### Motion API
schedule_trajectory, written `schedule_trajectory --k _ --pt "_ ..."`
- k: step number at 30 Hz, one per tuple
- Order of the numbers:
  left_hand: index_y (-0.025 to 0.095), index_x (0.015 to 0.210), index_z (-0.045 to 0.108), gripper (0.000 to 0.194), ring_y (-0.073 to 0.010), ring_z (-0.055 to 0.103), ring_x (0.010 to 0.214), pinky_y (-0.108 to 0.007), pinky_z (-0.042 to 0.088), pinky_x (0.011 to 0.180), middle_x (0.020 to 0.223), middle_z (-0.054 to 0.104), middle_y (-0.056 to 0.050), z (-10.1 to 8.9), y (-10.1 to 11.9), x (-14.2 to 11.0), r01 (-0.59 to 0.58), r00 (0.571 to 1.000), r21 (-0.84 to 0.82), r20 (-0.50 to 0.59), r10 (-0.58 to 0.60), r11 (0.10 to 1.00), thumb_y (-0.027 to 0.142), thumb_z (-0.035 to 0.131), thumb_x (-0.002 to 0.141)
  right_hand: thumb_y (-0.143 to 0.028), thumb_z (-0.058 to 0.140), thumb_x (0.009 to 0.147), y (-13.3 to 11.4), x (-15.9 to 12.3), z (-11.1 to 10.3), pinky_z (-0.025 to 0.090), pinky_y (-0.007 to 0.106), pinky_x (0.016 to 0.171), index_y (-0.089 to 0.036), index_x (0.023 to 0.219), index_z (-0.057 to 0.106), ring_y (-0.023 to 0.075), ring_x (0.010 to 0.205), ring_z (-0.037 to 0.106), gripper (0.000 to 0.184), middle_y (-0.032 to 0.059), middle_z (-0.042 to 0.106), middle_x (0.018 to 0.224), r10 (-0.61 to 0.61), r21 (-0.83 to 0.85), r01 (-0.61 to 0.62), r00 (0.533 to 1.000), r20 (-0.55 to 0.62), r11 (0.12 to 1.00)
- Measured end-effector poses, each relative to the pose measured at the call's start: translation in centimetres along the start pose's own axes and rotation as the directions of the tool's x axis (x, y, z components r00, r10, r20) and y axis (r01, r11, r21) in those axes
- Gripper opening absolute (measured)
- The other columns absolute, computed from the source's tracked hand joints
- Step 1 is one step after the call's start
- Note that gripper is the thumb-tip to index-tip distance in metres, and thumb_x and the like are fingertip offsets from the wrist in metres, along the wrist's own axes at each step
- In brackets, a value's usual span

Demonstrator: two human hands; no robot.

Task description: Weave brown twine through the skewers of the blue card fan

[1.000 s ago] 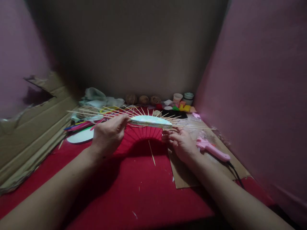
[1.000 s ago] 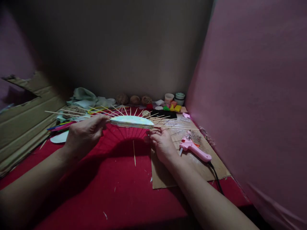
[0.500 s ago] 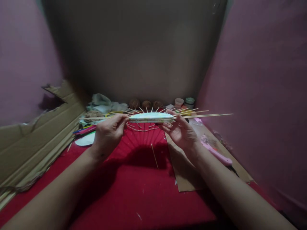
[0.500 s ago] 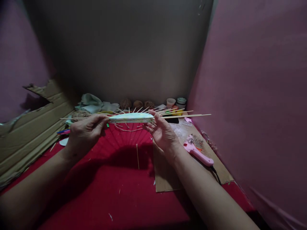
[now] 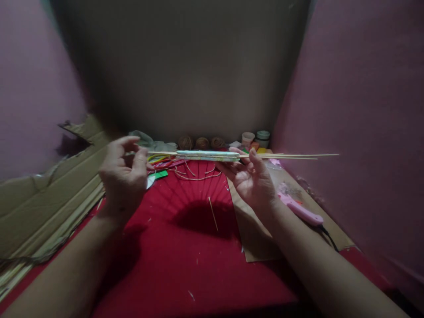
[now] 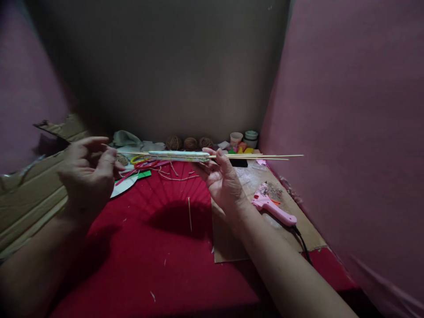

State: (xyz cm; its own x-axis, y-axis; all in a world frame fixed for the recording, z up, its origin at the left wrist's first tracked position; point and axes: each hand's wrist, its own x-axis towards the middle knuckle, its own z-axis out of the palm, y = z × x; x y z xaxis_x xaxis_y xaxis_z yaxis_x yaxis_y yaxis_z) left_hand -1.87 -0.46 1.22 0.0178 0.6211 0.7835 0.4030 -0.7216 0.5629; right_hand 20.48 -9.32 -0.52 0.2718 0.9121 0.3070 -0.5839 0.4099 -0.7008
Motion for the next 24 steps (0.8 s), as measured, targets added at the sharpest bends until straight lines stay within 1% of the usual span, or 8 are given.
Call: schedule_trajectory --k 2,3,5,7,8,11,16,24 --pt "0.015 0.114 0.051 0.029 -0.0099 0.058 0.072 -0.027 0.046 0.062 0.095 0.060 -0.002 -0.1 0.6 -0.5 -0.241 0.970 0.104 0.063 0.236 0.965 0.025 0.048 0.086 -0.045 0.057 0.076 -0.2 0.1 -0.1 0.049 0.042 0.091 -0.023 0.089 0.061 0.0200 0.104 0.058 0.026 0.0024 0.066 0.091 -0.017 -0.013 0.017 1.000 -0.006 1.000" --pt "0.016 0.105 0.056 0.022 -0.0113 0.058 0.077 -0.027 0.047 0.066 0.093 0.061 -0.002 0.1 0.8 -1.1 -0.406 0.905 0.107 0.186 0.383 0.908 0.022 0.049 0.085 -0.045 0.058 0.075 -0.2 0.2 -0.2 0.049 0.042 0.091 -0.023 0.088 0.061 0.0200 0.104 0.057 0.026 0.0021 0.065 0.091 -0.020 -0.015 0.020 1.000 -0.006 1.000" --pt "0.019 0.100 0.059 0.019 -0.0103 0.059 0.072 -0.023 0.047 0.060 0.089 0.062 -0.003 1.3 1.2 -2.6 -0.666 0.620 -0.018 0.542 0.567 0.746 0.017 0.047 0.085 -0.045 0.060 0.073 -0.2 0.2 -0.3 0.049 0.042 0.090 -0.023 0.088 0.061 0.0203 0.104 0.057 0.027 0.0020 0.065 0.093 -0.024 -0.022 0.024 1.000 -0.004 0.999" --pt "0.019 0.104 0.058 0.026 -0.0122 0.057 0.063 -0.025 0.045 0.051 0.085 0.061 -0.005 2.9 1.5 -4.5 -0.802 0.374 -0.025 0.758 0.535 0.596 0.012 0.042 0.086 -0.045 0.060 0.073 0.0 0.2 -0.4 0.050 0.042 0.089 -0.023 0.088 0.061 0.0210 0.104 0.057 0.027 0.0027 0.065 0.094 -0.018 -0.046 0.017 1.000 -0.003 0.999" --pt "0.018 0.106 0.057 0.027 -0.0138 0.057 0.062 -0.026 0.045 0.049 0.088 0.061 -0.006 3.7 1.5 -5.4 -0.846 0.281 -0.035 0.819 0.500 0.531 0.011 0.042 0.086 -0.045 0.060 0.073 0.1 0.1 -0.4 0.050 0.042 0.088 -0.023 0.088 0.062 0.0212 0.104 0.057 0.027 0.0030 0.065 0.094 -0.013 -0.059 0.013 1.000 -0.007 0.998" --pt "0.012 0.089 0.059 0.016 -0.0188 0.057 0.066 -0.031 0.046 0.050 0.083 0.059 -0.009 5.5 1.5 -7.3 -0.914 0.139 -0.065 0.878 0.458 0.401 0.011 0.043 0.085 -0.044 0.059 0.072 0.3 0.0 -0.4 0.050 0.044 0.087 -0.023 0.088 0.062 0.0216 0.101 0.058 0.026 0.0034 0.065 0.094 -0.007 -0.079 0.005 1.000 -0.020 0.997" --pt "0.013 0.080 0.058 0.016 -0.0196 0.055 0.063 -0.033 0.044 0.049 0.076 0.058 -0.007 5.9 1.0 -7.7 -0.924 0.079 -0.126 0.862 0.500 0.362 0.011 0.043 0.084 -0.042 0.060 0.071 0.4 -0.2 -0.8 0.050 0.044 0.087 -0.023 0.087 0.063 0.0218 0.097 0.059 0.025 0.0037 0.066 0.092 -0.022 -0.055 0.022 1.000 -0.016 0.998" --pt "0.016 0.081 0.054 0.018 -0.0176 0.053 0.064 -0.031 0.044 0.054 0.074 0.059 -0.005 5.4 1.2 -7.6 -0.909 0.103 -0.152 0.821 0.562 0.388 0.011 0.038 0.087 -0.041 0.060 0.074 0.5 -0.3 -1.3 0.050 0.044 0.086 -0.023 0.086 0.063 0.0222 0.098 0.059 0.023 0.0039 0.066 0.095 -0.036 -0.071 0.033 0.999 -0.039 0.997"
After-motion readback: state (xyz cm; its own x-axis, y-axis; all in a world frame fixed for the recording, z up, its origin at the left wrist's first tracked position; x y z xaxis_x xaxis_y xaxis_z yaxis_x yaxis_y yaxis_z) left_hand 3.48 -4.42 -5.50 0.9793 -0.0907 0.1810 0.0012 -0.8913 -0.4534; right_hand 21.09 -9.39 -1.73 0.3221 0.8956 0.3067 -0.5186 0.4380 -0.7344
